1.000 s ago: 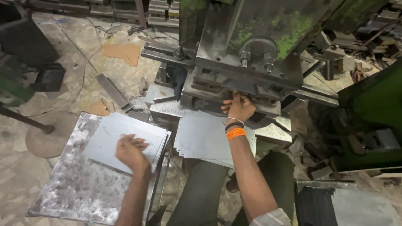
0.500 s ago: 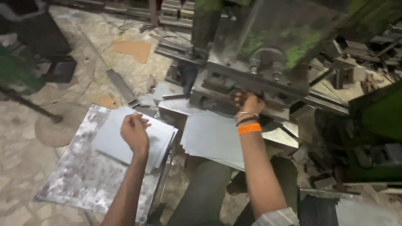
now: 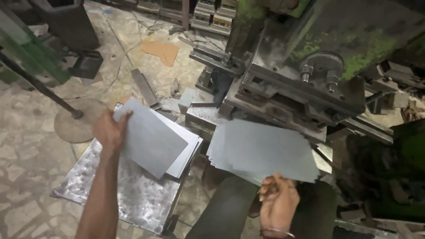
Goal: Operating a manual stamping machine to process metal sheets.
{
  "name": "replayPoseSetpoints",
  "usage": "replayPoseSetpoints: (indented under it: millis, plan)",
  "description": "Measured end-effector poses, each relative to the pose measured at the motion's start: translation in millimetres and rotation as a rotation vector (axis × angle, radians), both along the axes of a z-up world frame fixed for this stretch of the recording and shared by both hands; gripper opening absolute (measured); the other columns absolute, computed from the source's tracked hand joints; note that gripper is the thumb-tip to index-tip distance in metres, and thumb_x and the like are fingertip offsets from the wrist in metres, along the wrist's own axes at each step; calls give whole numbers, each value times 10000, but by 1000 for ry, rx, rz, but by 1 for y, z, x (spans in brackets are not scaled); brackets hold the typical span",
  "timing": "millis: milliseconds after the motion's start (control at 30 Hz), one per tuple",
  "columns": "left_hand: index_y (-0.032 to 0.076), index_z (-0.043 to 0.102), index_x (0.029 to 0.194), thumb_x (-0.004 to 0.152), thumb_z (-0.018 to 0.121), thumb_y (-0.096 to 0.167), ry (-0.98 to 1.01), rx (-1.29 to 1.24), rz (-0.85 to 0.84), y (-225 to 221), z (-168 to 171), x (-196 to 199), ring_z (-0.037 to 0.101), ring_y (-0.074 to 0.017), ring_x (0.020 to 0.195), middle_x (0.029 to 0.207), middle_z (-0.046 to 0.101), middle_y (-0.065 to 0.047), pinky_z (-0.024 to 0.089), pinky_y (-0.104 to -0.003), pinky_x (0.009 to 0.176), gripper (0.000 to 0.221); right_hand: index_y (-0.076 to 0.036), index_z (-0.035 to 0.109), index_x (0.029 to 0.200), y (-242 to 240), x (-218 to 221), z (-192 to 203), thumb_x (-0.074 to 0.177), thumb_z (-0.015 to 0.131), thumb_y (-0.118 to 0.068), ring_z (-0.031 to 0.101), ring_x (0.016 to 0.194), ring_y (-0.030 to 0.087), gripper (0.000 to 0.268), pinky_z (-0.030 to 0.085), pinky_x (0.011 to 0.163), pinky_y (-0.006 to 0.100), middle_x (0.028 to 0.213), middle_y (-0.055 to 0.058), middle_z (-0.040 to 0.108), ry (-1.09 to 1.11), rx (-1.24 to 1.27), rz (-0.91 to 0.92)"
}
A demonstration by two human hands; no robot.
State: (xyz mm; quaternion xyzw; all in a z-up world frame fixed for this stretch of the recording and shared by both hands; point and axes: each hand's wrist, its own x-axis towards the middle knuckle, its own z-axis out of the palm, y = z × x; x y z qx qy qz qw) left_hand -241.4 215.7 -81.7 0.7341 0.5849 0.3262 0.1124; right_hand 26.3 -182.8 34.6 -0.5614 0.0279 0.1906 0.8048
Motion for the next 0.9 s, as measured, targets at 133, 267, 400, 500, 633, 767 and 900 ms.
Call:
replayPoseSetpoints:
  millis: [133,267,400,500,633,767,900]
  plan:
    - [28,594,917,969,795,471,-281,-37,-82,7,26,11,534,-240,698,792,579,-73,465,-382,688,489,4,584,1078,-1,7,-50,1020,550,-62,548,568,135,94,449,448,252,825,109,639,48,-14,87]
    - [-27,572,1253,763,643,86,195,111,98,15,-22,8,545,-444,1127,1220,612,-245,218,-591,1092,508,11,596,1046,-7,15,-99,1010,532,-55,568,575,189,98,467,507,305,775,132,650,13,-110,160]
    - [-143,479,1496,799,549,-60,121,270,74,-24,57,44,280,-441,1502,1586,418,-317,61,-602,1215,705,25,620,1032,2,14,-80,990,564,-45,563,547,182,99,435,485,284,775,148,678,22,-77,178]
    - [-115,307,1581,961,581,250,117,224,-32,-59,58,65,232,-384,1545,1651,290,-289,120,-542,1249,770,-12,642,1004,4,11,-72,967,692,-201,543,477,177,199,400,424,277,715,109,659,50,-141,167]
    - [-28,159,1619,1012,426,552,-21,-147,-30,-37,-51,30,154,-330,1575,1687,216,-238,-76,-558,1230,880,37,735,841,-5,14,-73,996,672,-319,428,306,157,393,317,291,282,478,71,554,35,-466,316]
    - [-54,633,1156,970,579,630,338,-50,234,29,-98,-7,651,-412,997,1055,696,-239,317,-555,1051,712,8,669,677,1,8,-64,957,716,-355,388,291,170,461,295,300,309,420,70,496,-33,-719,389]
    - [-18,568,1180,911,770,436,109,-244,115,51,-89,-25,692,-420,858,895,723,-195,414,-502,937,565,-91,792,868,35,-29,-78,902,654,-425,622,430,102,363,525,443,241,544,-7,681,-580,-599,682]
